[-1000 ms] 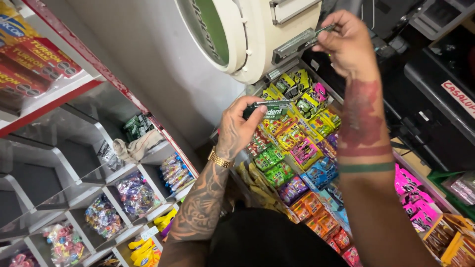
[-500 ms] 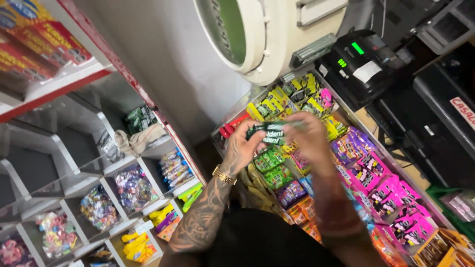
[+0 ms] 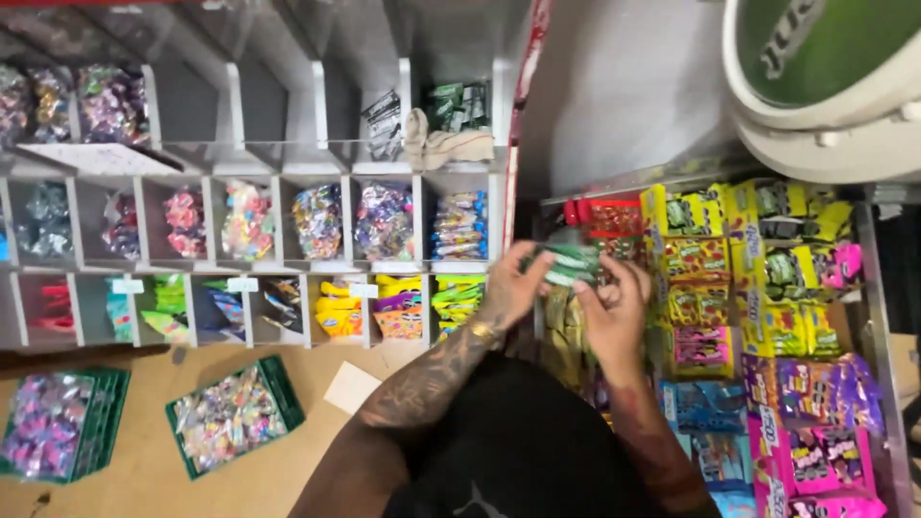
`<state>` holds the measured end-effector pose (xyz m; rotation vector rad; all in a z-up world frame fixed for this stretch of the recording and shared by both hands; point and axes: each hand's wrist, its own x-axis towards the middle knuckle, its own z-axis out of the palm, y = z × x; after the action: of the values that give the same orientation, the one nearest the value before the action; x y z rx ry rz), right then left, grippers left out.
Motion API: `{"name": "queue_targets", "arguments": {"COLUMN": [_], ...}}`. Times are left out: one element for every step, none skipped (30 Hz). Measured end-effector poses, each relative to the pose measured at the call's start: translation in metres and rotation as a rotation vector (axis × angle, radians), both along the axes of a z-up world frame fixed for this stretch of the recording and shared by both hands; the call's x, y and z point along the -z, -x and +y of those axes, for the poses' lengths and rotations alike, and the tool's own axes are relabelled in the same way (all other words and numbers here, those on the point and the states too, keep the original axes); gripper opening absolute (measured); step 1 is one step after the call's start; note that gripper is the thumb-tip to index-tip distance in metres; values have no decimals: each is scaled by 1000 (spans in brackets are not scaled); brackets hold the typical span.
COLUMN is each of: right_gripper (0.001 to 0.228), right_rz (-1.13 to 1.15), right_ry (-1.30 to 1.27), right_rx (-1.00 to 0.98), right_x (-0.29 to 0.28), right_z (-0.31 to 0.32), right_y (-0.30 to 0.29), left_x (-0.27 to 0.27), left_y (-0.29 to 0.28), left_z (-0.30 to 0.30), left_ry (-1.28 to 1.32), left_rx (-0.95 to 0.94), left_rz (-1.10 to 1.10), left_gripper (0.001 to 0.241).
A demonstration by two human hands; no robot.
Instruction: Restocking a gum display rack by picking individual packs from a storage bin and inserting them into slots.
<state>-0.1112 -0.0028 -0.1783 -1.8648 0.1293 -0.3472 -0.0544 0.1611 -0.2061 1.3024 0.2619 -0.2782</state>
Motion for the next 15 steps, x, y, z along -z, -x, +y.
{"name": "queue_targets", "arguments": {"right_gripper": [42,42,42,40,37,37,37,37,37,40,43,43,49,55,55], "right_rz": [-19,-45,-48,83,213,220,271,313,311,313,315,314,238,161,158], "right_ry": [-9,-18,-19,-83,-150,-151,-88,-28,-34,-43,-52,-51,-59,-71,-74], "right_rx": [-24,-36,-34,-64,-93,-64,-130,-182,-140,-158,-177,-102,-33,13,66], "right_x": [3,5,12,19,26,26,27,28,26,24,21,17,13,10,-21], "right_z": [5,9,9,8,5,7,7,8,9,2,-6,-17,-31,-44,-63], "right_y": [4,6,13,21,30,35,41,44,49,49,49,43,39,35,33], "left_x": [-4,-8,-17,-25,-34,-30,-25,-22,2,25,49,65,81,95,88], "left_y": [-10,-23,-46,-71,-97,-125,-154,-191,-210,-244,-282,-302,-325,-344,-333], "left_z": [19,36,61,83,104,118,129,136,157,159,155,159,161,171,157], "left_ry": [-92,-184,-184,-307,-429,-425,-697,-963,-954,-902,-852,-827,-885,-958,-950], "left_rx": [-100,-188,-186,-304,-424,-394,-394,-381,-343,-301,-257,-190,-207,-244,-196], "left_rz": [-17,-40,-44,-106,-169,-165,-218,-293,-314,-312,-309,-338,-271,-199,-225], "left_gripper": [26,29,29,31,34,34,45,57,57,48,41,41,41,41,41]}}
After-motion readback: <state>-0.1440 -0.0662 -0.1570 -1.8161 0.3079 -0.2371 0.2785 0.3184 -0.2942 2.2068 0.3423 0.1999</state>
